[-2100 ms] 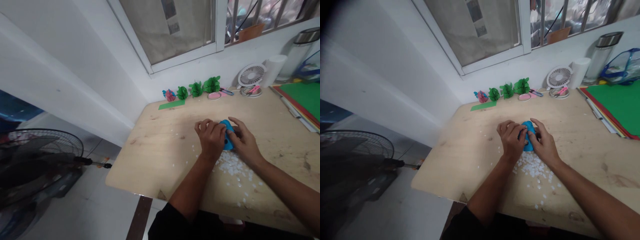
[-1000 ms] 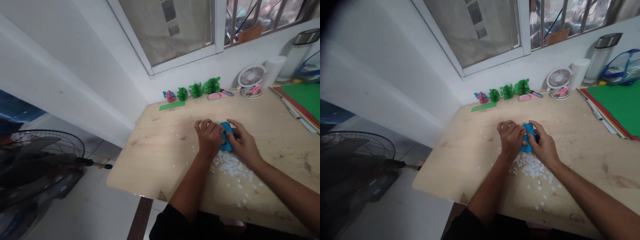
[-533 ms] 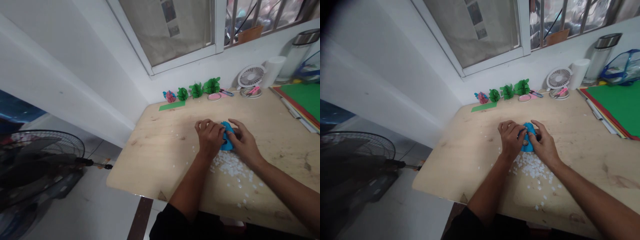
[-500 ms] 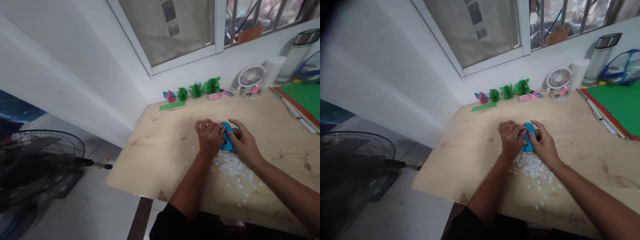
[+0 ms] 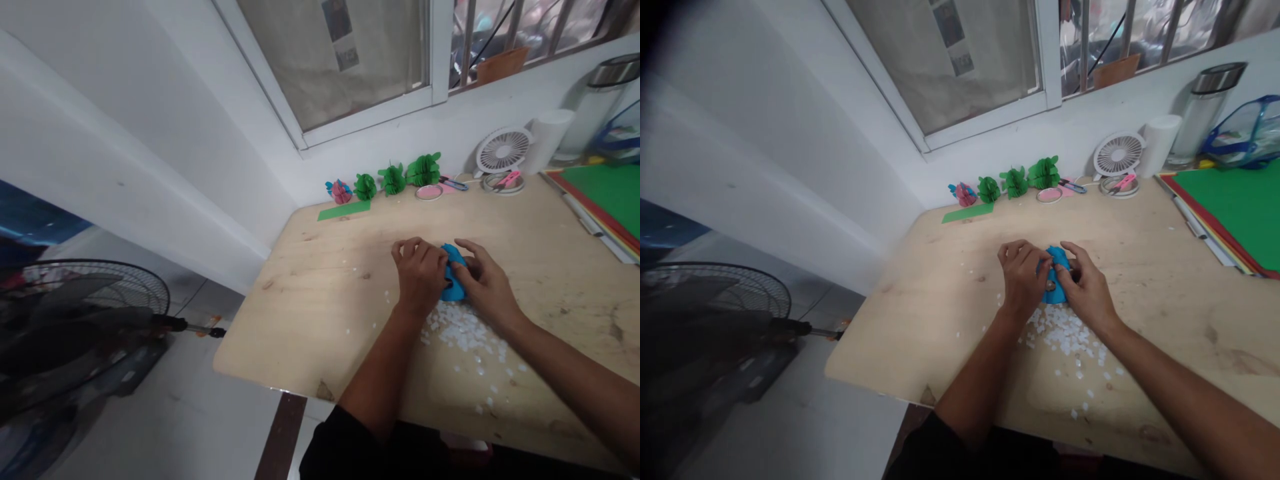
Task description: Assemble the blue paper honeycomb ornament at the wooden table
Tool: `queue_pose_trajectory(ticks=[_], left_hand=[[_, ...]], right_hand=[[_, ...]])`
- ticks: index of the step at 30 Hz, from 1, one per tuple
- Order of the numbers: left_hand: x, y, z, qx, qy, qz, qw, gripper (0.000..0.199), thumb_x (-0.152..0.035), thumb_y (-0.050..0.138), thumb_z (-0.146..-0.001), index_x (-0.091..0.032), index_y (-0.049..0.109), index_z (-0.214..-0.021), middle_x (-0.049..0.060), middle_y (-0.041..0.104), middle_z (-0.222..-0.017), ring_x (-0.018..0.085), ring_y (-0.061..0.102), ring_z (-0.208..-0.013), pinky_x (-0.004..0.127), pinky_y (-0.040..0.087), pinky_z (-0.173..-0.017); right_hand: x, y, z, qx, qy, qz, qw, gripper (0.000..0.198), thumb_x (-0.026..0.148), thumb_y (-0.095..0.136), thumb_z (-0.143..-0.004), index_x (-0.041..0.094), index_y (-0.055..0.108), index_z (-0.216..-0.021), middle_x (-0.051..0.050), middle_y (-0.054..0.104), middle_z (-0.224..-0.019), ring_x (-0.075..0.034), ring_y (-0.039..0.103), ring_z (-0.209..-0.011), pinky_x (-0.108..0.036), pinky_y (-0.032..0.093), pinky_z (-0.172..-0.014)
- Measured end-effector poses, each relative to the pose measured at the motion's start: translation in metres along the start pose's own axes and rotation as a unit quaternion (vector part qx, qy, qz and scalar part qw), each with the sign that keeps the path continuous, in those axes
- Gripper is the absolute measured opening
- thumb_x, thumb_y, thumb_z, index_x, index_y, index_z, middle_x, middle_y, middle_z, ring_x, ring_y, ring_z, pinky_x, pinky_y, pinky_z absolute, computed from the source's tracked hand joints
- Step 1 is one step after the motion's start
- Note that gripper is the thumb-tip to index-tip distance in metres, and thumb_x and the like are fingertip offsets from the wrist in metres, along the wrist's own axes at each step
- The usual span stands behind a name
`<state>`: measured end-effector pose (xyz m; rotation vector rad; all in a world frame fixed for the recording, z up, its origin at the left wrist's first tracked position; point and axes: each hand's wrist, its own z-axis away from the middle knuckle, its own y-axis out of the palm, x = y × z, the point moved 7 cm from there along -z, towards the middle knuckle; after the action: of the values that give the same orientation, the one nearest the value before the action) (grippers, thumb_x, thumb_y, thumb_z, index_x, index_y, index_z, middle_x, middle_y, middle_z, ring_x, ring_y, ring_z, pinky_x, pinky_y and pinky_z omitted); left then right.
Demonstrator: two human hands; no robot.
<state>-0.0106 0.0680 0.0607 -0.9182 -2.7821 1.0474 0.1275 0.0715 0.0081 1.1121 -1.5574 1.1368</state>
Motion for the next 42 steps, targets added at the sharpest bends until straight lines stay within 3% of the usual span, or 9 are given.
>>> queue_pose_trajectory(ticks=[6,11,17,23,34,42], left_hand=[[-0.005,-0.002,0.001,-0.020,0.019,0.014,1.000,0.012,-0.018,0.068,-0.095,-0.021,0.067,-0.083,0.003,0.073,-0.084,0.024,0.065,-0.103,0.044,0.040,-0.105],[-0.012,-0.011,-0.001,-0.025,0.033,0.076,0.996,0.012,-0.017,0.067,-0.093,-0.021,0.065,-0.081,0.002,0.073,-0.083,0.023,0.065,-0.100,0.041,0.042,-0.101],[-0.013,-0.012,-0.002,-0.009,0.023,0.099,0.995,0.007,-0.019,0.068,-0.093,-0.021,0.068,-0.086,0.003,0.075,-0.085,0.023,0.066,-0.102,0.041,0.044,-0.098],[-0.002,-0.005,0.001,-0.006,-0.019,0.047,0.999,0.007,-0.026,0.068,-0.100,-0.021,0.074,-0.101,0.003,0.078,-0.089,0.024,0.066,-0.102,0.042,0.044,-0.100],[0.001,0.000,0.002,0.000,-0.027,0.048,0.998,0.005,-0.026,0.071,-0.099,-0.022,0.073,-0.097,0.003,0.078,-0.088,0.025,0.067,-0.103,0.042,0.044,-0.100],[0.003,0.003,0.002,0.024,-0.038,0.036,0.998,0.003,-0.025,0.072,-0.098,-0.023,0.073,-0.095,0.002,0.077,-0.086,0.025,0.067,-0.102,0.042,0.044,-0.097]], right_hand=[[0.003,-0.001,-0.002,0.002,0.015,-0.023,1.000,0.075,0.074,0.075,-0.080,0.023,0.067,-0.134,-0.003,0.074,-0.079,-0.018,0.064,-0.063,-0.030,0.050,-0.056],[-0.002,-0.006,-0.005,-0.021,0.065,-0.078,0.995,0.072,0.065,0.082,-0.074,0.022,0.067,-0.129,0.000,0.070,-0.073,-0.017,0.061,-0.061,-0.028,0.047,-0.054],[-0.005,-0.011,-0.009,-0.046,0.096,-0.108,0.988,0.073,0.061,0.086,-0.069,0.024,0.066,-0.128,0.002,0.069,-0.073,-0.018,0.061,-0.063,-0.028,0.046,-0.055],[0.000,-0.005,-0.006,-0.020,0.071,-0.098,0.992,0.072,0.062,0.083,-0.072,0.023,0.064,-0.129,0.003,0.066,-0.072,-0.016,0.058,-0.062,-0.029,0.046,-0.056],[-0.002,-0.003,-0.004,0.000,0.039,-0.058,0.998,0.076,0.070,0.078,-0.078,0.023,0.064,-0.135,-0.002,0.071,-0.083,-0.018,0.061,-0.069,-0.032,0.050,-0.063],[-0.001,-0.002,-0.004,0.004,0.036,-0.054,0.998,0.077,0.072,0.078,-0.077,0.023,0.064,-0.135,-0.001,0.070,-0.080,-0.018,0.061,-0.066,-0.030,0.049,-0.059]])
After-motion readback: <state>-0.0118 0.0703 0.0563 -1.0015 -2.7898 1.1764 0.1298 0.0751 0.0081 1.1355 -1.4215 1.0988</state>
